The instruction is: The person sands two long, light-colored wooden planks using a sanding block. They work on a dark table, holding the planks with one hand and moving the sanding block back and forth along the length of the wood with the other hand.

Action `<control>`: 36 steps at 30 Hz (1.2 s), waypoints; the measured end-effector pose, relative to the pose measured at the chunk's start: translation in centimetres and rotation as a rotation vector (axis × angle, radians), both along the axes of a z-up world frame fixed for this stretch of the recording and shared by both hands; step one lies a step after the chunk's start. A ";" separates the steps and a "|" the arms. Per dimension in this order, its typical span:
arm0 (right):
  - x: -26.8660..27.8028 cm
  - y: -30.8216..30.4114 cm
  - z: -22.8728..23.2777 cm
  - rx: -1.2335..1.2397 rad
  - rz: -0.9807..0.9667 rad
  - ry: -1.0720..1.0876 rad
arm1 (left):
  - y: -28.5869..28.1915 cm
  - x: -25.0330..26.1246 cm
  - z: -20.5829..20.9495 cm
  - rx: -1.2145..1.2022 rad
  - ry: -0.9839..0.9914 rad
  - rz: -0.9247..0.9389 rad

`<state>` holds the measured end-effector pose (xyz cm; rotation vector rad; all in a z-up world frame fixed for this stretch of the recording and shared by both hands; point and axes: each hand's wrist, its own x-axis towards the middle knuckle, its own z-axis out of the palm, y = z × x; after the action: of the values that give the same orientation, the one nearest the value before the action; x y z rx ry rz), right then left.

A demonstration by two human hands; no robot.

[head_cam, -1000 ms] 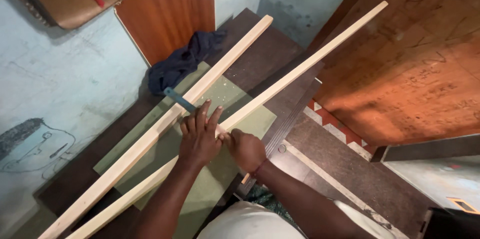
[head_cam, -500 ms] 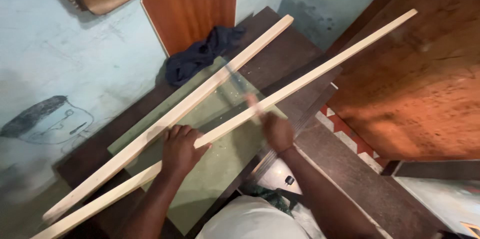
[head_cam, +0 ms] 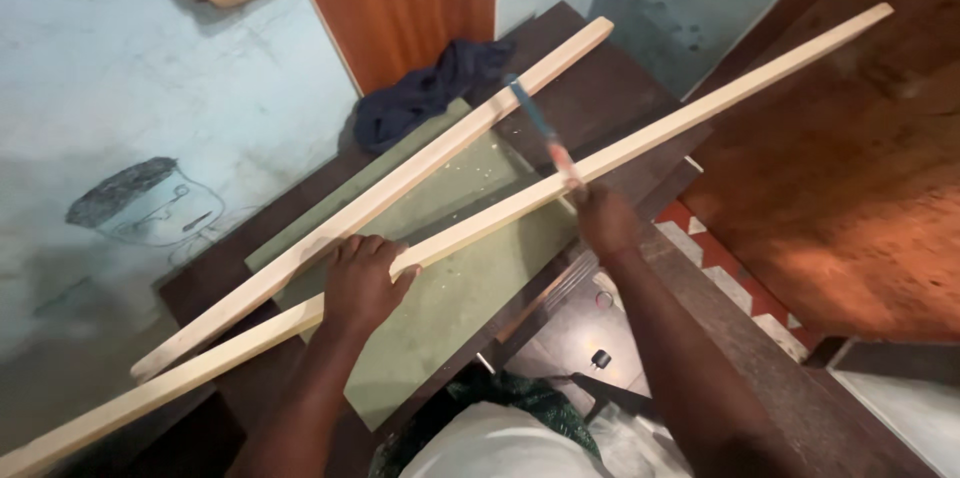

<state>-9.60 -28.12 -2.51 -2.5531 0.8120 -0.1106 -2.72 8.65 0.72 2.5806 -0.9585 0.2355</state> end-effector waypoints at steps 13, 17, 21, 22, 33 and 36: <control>-1.2 16.7 -2.4 0.085 0.350 0.017 | 0.9 0.2 0.1 -0.062 0.089 -0.036; 0.1 8.7 -2.9 0.009 0.063 -0.043 | 1.6 2.4 2.2 -0.066 0.095 -0.151; -1.1 8.8 0.2 0.108 -0.147 -0.036 | 1.4 5.6 3.9 -0.045 0.046 -0.258; -1.2 10.6 0.5 0.090 -0.118 -0.045 | 1.1 6.1 4.0 -0.056 0.035 -0.287; -3.5 29.0 2.7 0.039 -0.033 0.001 | 5.2 9.5 0.0 0.168 -0.022 -0.676; -2.6 25.5 2.7 -0.178 -0.060 0.054 | 2.8 11.0 -0.6 0.005 -0.200 -0.635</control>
<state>-12.21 -2.64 0.24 -2.7085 0.9377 -0.1389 8.31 11.41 0.15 2.1419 -1.7814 0.3115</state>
